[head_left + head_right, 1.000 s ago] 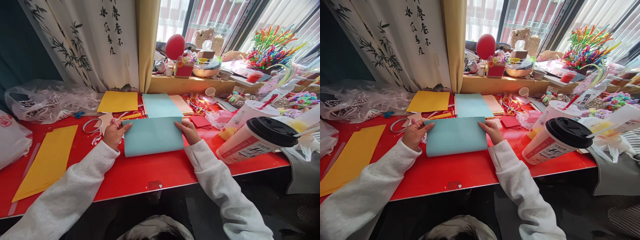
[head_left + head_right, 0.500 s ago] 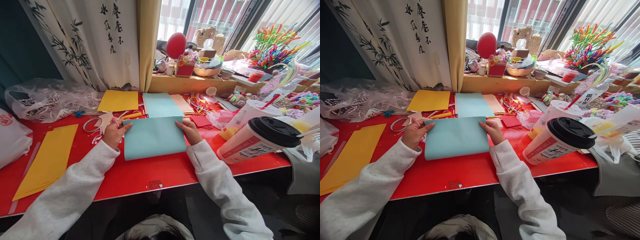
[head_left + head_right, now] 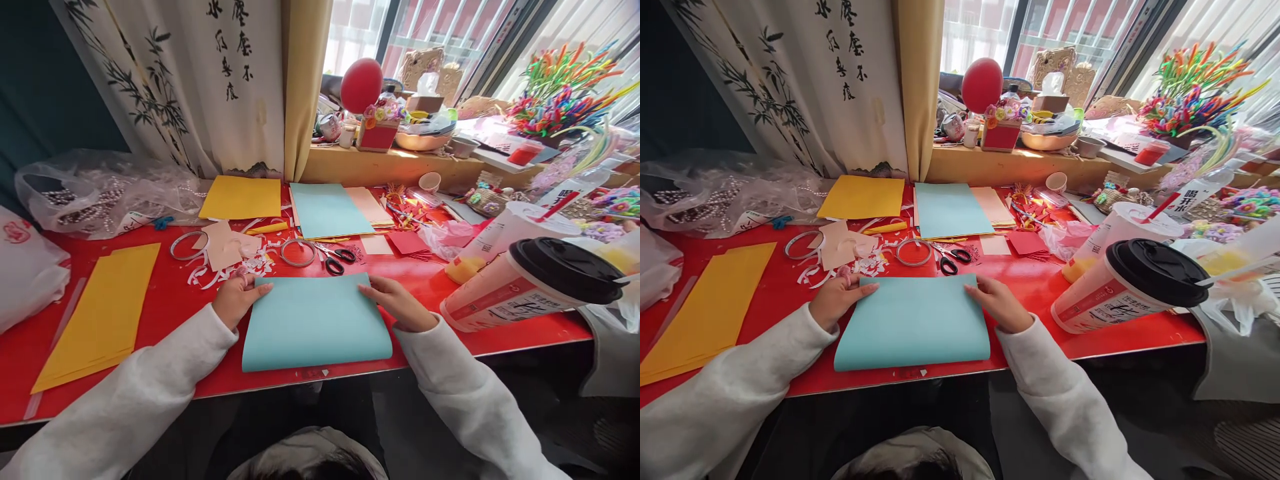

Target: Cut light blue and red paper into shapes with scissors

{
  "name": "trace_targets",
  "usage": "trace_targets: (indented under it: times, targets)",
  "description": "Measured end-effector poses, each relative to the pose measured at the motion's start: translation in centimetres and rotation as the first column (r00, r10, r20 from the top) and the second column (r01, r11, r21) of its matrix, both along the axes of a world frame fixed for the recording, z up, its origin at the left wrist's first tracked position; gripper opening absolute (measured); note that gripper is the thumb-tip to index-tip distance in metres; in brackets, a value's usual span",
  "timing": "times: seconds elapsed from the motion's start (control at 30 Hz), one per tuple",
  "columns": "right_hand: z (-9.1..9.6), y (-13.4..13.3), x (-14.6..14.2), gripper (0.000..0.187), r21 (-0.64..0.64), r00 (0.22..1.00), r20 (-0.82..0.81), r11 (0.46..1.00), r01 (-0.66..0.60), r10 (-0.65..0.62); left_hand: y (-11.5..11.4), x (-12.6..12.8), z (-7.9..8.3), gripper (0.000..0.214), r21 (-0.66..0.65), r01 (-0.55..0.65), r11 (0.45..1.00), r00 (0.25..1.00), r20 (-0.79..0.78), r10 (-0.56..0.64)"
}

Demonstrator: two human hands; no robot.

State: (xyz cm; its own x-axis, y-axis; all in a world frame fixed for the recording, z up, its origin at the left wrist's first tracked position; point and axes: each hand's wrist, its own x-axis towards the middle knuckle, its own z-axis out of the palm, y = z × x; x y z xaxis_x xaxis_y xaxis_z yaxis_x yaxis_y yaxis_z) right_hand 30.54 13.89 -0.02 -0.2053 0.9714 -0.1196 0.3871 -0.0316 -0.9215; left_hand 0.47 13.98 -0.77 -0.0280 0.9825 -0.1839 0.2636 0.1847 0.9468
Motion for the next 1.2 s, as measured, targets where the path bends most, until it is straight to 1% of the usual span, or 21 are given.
trace_targets:
  times: [0.03, 0.07, 0.1, 0.13, 0.17, 0.2, 0.27, 0.33, 0.4, 0.43, 0.53, 0.67, 0.8, 0.9, 1.03, 1.2]
  targets:
    - [0.5, -0.2, 0.2, 0.045, 0.091, 0.996, 0.083, 0.996, 0.013, -0.021, 0.1, 0.0, -0.2, 0.034, -0.006, 0.004, 1.0, 1.0, 0.002, -0.004]
    - [1.1, -0.4, 0.4, 0.047, 0.194, 0.984, 0.169, 0.981, 0.026, -0.06, 0.1, 0.0, -0.3, 0.035, -0.013, 0.008, 1.0, 1.0, 0.007, -0.008]
    - [1.9, -0.7, 0.4, 0.048, 0.3, 0.963, 0.25, 0.954, 0.021, -0.1, 0.2, 0.0, -0.3, 0.035, -0.019, 0.013, 1.0, 1.0, 0.013, -0.013]
    - [2.7, -1.1, 0.4, 0.047, 0.392, 0.932, 0.338, 0.92, -0.012, -0.132, 0.2, 0.0, -0.4, 0.035, -0.022, 0.016, 1.0, 1.0, 0.016, -0.015]
    - [3.4, -1.5, 0.2, 0.046, 0.457, 0.9, 0.414, 0.886, -0.074, -0.139, 0.3, 0.0, -0.4, 0.035, -0.022, 0.015, 1.0, 1.0, 0.015, -0.015]
    - [4.1, -2.1, -0.2, 0.044, 0.5, 0.871, 0.477, 0.851, -0.161, -0.115, 0.3, 0.0, -0.4, 0.035, -0.018, 0.011, 1.0, 1.0, 0.008, -0.011]
    - [4.9, -3.2, -1.2, 0.043, 0.526, 0.815, 0.579, 0.773, -0.356, -0.018, 0.3, 0.0, -0.4, 0.034, -0.015, 0.005, 1.0, 1.0, -0.003, -0.005]
    - [5.0, -4.2, -2.5, 0.043, 0.498, 0.74, 0.669, 0.698, -0.515, 0.069, 0.2, 0.0, -0.4, 0.034, -0.019, 0.001, 1.0, 1.0, -0.005, -0.001]
    - [4.5, -4.8, -3.7, 0.047, 0.45, 0.666, 0.737, 0.649, -0.613, 0.117, 0.2, 0.0, -0.4, 0.034, -0.028, 0.001, 1.0, 1.0, 0.001, -0.001]
    - [4.1, -5.1, -4.1, 0.049, 0.428, 0.637, 0.76, 0.637, -0.641, 0.131, 0.2, 0.0, -0.4, 0.034, -0.033, 0.004, 0.999, 1.0, 0.005, -0.003]
    - [2.9, -5.3, -4.5, 0.054, 0.384, 0.589, 0.796, 0.636, -0.67, 0.139, 0.2, -0.1, -0.5, 0.033, -0.041, 0.02, 0.999, 1.0, 0.013, -0.02]
    - [1.6, -5.4, -3.9, 0.056, 0.337, 0.554, 0.82, 0.661, -0.671, 0.144, 0.1, -0.5, -0.8, 0.031, -0.042, 0.026, 0.999, 0.999, -0.026, -0.027]
    - [0.4, -5.6, -3.6, 0.059, 0.274, 0.53, 0.827, 0.69, -0.67, 0.187, -0.1, -0.4, -0.8, 0.028, -0.045, 0.016, 0.999, 0.998, -0.066, -0.019]
    - [-0.2, -5.8, -3.7, 0.059, 0.264, 0.536, 0.822, 0.707, -0.657, 0.192, -0.2, -0.2, -0.6, 0.028, -0.062, 0.015, 0.998, 0.996, -0.087, -0.02]
    - [-0.5, -5.9, -3.8, 0.059, 0.283, 0.556, 0.813, 0.716, -0.638, 0.174, -0.2, -0.2, -0.6, 0.031, -0.083, 0.026, 0.996, 0.994, -0.104, -0.035]
    - [-0.7, -5.9, -3.6, 0.059, 0.326, 0.591, 0.792, 0.714, -0.619, 0.151, -0.1, -0.6, -1.1, 0.034, -0.114, 0.051, 0.992, 0.997, -0.053, -0.058]
